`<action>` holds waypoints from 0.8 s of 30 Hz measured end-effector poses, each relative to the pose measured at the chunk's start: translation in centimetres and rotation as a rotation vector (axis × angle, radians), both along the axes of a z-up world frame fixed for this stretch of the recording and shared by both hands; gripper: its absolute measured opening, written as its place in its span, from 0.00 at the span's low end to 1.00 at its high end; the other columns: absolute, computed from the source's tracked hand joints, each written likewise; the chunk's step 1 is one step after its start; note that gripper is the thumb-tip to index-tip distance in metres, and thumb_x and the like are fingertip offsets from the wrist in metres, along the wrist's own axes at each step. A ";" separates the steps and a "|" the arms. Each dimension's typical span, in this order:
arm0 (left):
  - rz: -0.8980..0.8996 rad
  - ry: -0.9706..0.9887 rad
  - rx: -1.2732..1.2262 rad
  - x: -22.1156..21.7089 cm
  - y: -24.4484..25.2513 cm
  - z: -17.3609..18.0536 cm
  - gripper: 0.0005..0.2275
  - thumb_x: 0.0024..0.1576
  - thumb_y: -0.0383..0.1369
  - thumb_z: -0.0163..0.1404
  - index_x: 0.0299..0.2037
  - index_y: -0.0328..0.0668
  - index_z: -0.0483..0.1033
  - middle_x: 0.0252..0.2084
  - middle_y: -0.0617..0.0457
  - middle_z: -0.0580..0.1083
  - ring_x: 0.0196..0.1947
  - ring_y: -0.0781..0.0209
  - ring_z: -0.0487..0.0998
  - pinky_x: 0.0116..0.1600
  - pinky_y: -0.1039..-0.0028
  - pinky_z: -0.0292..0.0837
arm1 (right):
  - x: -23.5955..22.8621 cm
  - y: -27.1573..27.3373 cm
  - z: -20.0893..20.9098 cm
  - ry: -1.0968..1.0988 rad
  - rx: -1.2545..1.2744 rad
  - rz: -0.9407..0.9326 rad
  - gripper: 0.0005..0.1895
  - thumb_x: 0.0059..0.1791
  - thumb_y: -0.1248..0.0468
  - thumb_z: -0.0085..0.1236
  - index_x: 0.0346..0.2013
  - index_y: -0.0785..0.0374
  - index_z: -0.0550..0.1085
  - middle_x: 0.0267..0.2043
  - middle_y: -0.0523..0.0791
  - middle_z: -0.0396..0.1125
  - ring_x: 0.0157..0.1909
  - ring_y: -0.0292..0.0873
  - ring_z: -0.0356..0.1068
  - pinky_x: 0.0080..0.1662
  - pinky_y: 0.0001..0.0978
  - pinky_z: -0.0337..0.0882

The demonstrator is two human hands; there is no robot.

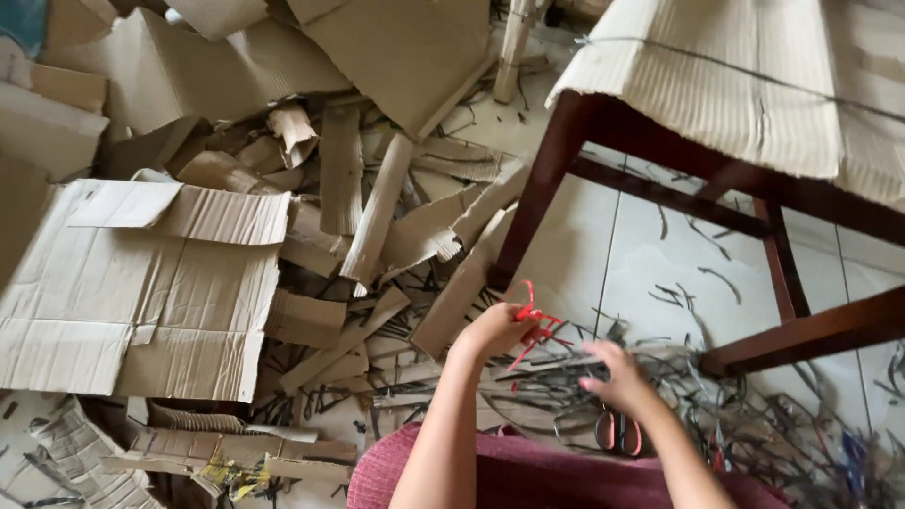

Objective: Rolling a piece of corrugated cardboard into a tube and securing it by tying a red ribbon around it.

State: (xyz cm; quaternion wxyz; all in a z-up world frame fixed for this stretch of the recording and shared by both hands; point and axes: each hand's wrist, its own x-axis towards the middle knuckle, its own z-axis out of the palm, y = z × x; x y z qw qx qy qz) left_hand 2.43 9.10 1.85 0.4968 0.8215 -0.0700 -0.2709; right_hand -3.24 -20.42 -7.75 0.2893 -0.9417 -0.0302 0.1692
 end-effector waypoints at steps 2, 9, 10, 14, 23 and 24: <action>-0.056 0.000 -0.056 -0.2 -0.6 -0.8 0.17 0.66 0.43 0.44 0.25 0.51 0.76 0.25 0.60 0.72 0.26 0.66 0.68 0.38 0.72 0.61 | -0.7 1.1 2.7 -0.049 0.270 -0.022 0.48 0.37 0.36 0.62 0.68 0.54 0.67 0.72 0.45 0.60 0.73 0.45 0.58 0.72 0.45 0.53; -0.130 0.010 0.071 0.6 -3.7 -3.5 0.13 0.57 0.45 0.46 0.31 0.56 0.84 0.28 0.54 0.79 0.38 0.50 0.81 0.46 0.61 0.75 | -0.2 5.4 8.0 -0.358 0.625 -0.165 0.18 0.47 0.55 0.65 0.49 0.54 0.80 0.56 0.43 0.74 0.61 0.38 0.68 0.64 0.37 0.61; -0.149 0.004 0.080 0.8 -4.4 -4.9 0.12 0.57 0.44 0.46 0.31 0.56 0.83 0.27 0.57 0.79 0.38 0.51 0.81 0.46 0.61 0.76 | -0.1 5.9 8.1 -0.402 0.641 -0.163 0.08 0.49 0.58 0.64 0.38 0.58 0.84 0.50 0.47 0.77 0.55 0.41 0.74 0.61 0.38 0.66; -0.147 0.019 0.060 0.9 -4.8 -2.3 0.12 0.58 0.44 0.46 0.30 0.54 0.81 0.28 0.56 0.79 0.39 0.49 0.81 0.46 0.61 0.76 | 1.1 4.1 6.0 -0.331 0.705 -0.272 0.04 0.51 0.64 0.61 0.33 0.60 0.80 0.43 0.45 0.78 0.48 0.36 0.74 0.57 0.34 0.69; -0.067 -0.113 0.045 1.3 -6.0 -1.4 0.06 0.54 0.37 0.49 0.31 0.55 0.80 0.29 0.54 0.80 0.37 0.48 0.82 0.44 0.60 0.76 | 2.4 4.0 7.1 -0.297 0.885 -0.353 0.06 0.46 0.67 0.69 0.30 0.65 0.79 0.29 0.47 0.77 0.36 0.32 0.73 0.48 0.29 0.74; -0.071 -0.136 0.032 1.1 -6.1 -0.9 0.05 0.54 0.35 0.49 0.33 0.51 0.79 0.31 0.49 0.80 0.38 0.44 0.81 0.44 0.57 0.76 | 2.3 4.1 7.2 -0.321 0.853 -0.359 0.05 0.48 0.67 0.67 0.30 0.64 0.79 0.30 0.47 0.77 0.36 0.33 0.73 0.48 0.31 0.74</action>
